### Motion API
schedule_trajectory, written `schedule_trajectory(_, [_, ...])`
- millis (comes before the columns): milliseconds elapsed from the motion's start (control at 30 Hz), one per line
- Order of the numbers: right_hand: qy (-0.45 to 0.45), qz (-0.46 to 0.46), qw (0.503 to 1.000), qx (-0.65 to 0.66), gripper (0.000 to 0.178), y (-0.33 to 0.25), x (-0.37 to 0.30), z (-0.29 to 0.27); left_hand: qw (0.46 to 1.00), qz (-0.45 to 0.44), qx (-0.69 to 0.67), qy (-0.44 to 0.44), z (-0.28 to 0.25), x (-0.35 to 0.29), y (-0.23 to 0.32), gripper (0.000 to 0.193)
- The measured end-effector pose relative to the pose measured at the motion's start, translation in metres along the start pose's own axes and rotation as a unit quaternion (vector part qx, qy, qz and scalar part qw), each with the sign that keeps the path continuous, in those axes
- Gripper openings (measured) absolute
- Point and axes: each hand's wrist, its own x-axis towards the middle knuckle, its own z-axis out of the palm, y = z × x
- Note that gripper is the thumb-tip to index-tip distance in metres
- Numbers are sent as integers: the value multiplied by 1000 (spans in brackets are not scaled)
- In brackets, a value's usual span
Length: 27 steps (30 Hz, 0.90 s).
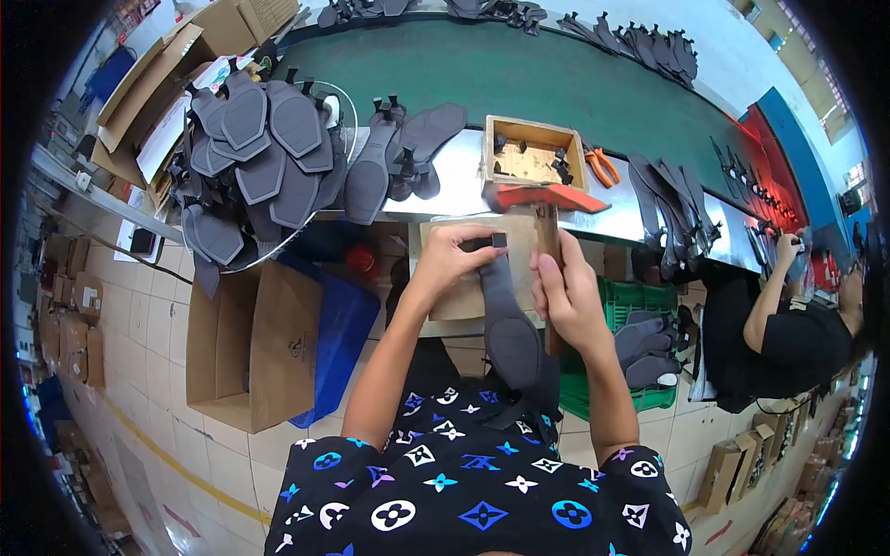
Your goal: Using a hammer and manual dexterity to assemble and shape shoe components at a manufacturing workbench.
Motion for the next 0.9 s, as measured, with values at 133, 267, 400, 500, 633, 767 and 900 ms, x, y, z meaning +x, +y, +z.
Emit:
schedule_trajectory(133, [41, -187, 959, -209, 39, -1, -23, -7, 1000, -23, -6, -16, -1, -1, -1, 26])
schedule_trajectory(267, [-7, -177, 957, -228, 44, 10, -23, -10, 999, -37, 3, -17, 4, -1, 7, 22])
schedule_trajectory(400, [66, -274, 916, -285, 41, -22, -33, -20, 997, -74, 13, -12, 1, -5, -4, 44])
schedule_trajectory(500, [115, -221, 968, -17, 49, -62, -59, -14, 970, 32, 242, 7, 2, -14, 11, 84])
schedule_trajectory(633, [-11, -215, 928, -306, 46, 27, -21, -16, 919, 51, 390, -14, 7, -12, 9, 111])
schedule_trajectory(767, [-8, -262, 905, -336, 38, -35, -27, -29, 887, 36, 460, -29, -7, -16, 3, 99])
schedule_trajectory(900, [-50, -57, 946, -316, 29, -41, -23, -19, 878, 52, 472, -57, -4, -14, 14, 70])
